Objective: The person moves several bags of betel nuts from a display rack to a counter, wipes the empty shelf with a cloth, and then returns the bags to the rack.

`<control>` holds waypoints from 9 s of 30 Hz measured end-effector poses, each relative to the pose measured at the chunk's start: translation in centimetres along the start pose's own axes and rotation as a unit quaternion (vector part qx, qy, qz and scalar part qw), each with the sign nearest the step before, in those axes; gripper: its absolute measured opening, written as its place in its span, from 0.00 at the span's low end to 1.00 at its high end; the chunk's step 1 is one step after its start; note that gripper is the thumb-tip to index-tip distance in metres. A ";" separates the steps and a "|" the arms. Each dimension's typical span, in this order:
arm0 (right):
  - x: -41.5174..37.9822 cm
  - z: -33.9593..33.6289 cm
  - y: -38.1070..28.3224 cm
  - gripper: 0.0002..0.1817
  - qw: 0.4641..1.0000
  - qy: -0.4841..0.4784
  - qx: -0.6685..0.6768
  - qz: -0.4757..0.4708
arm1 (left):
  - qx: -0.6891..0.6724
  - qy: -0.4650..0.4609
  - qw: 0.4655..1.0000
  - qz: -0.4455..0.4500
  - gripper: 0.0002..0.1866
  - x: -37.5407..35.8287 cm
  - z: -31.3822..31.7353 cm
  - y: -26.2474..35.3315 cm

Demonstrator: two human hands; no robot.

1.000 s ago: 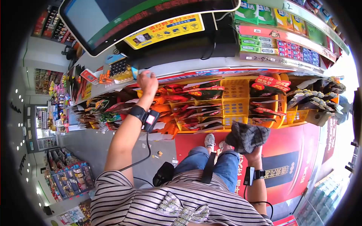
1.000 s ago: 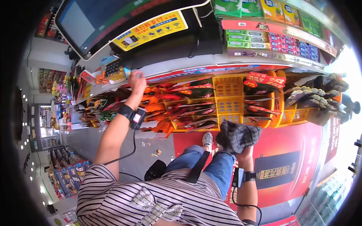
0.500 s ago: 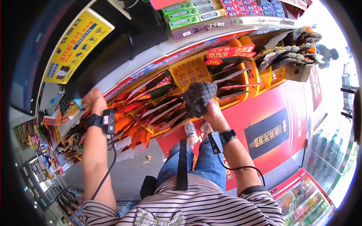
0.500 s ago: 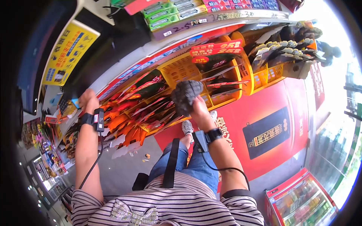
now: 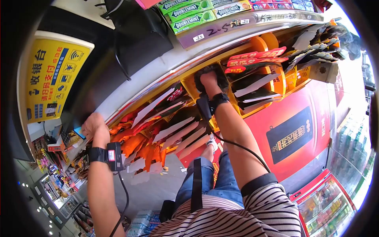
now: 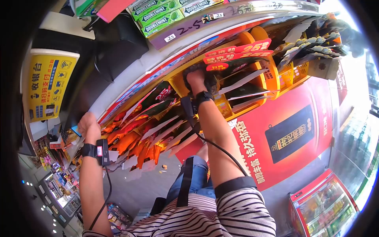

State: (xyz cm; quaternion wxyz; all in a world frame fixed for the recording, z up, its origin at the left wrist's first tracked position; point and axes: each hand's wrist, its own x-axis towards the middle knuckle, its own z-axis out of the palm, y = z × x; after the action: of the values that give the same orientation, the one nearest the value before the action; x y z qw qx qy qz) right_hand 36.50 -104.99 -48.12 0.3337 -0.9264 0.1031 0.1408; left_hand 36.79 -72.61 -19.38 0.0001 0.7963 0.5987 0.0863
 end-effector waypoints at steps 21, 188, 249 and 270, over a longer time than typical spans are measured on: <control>-5.3 -4.8 -6.5 0.23 0.966 -0.217 -0.124 0.073 | -0.104 0.038 0.994 -0.021 0.22 1.6 2.0 -0.4; -38.0 -15.7 7.8 0.14 0.656 -0.045 0.689 0.306 | -0.057 0.033 0.998 0.001 0.22 -1.7 -0.7 0.2; -8.4 -10.1 -7.6 0.18 0.978 0.052 -0.107 0.171 | -0.029 0.055 0.998 0.002 0.24 -1.5 -0.6 0.6; -11.7 -13.8 -5.6 0.08 0.987 0.065 0.097 -0.107 | -0.267 0.114 0.917 0.272 0.18 -3.0 -2.8 -6.0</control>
State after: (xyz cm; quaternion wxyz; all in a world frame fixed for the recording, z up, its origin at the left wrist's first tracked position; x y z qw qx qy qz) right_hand 29.73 -108.53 -30.75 0.4275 -0.9026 0.0379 0.0335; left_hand 29.83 -74.10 -17.66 0.1211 0.8833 0.3099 0.3301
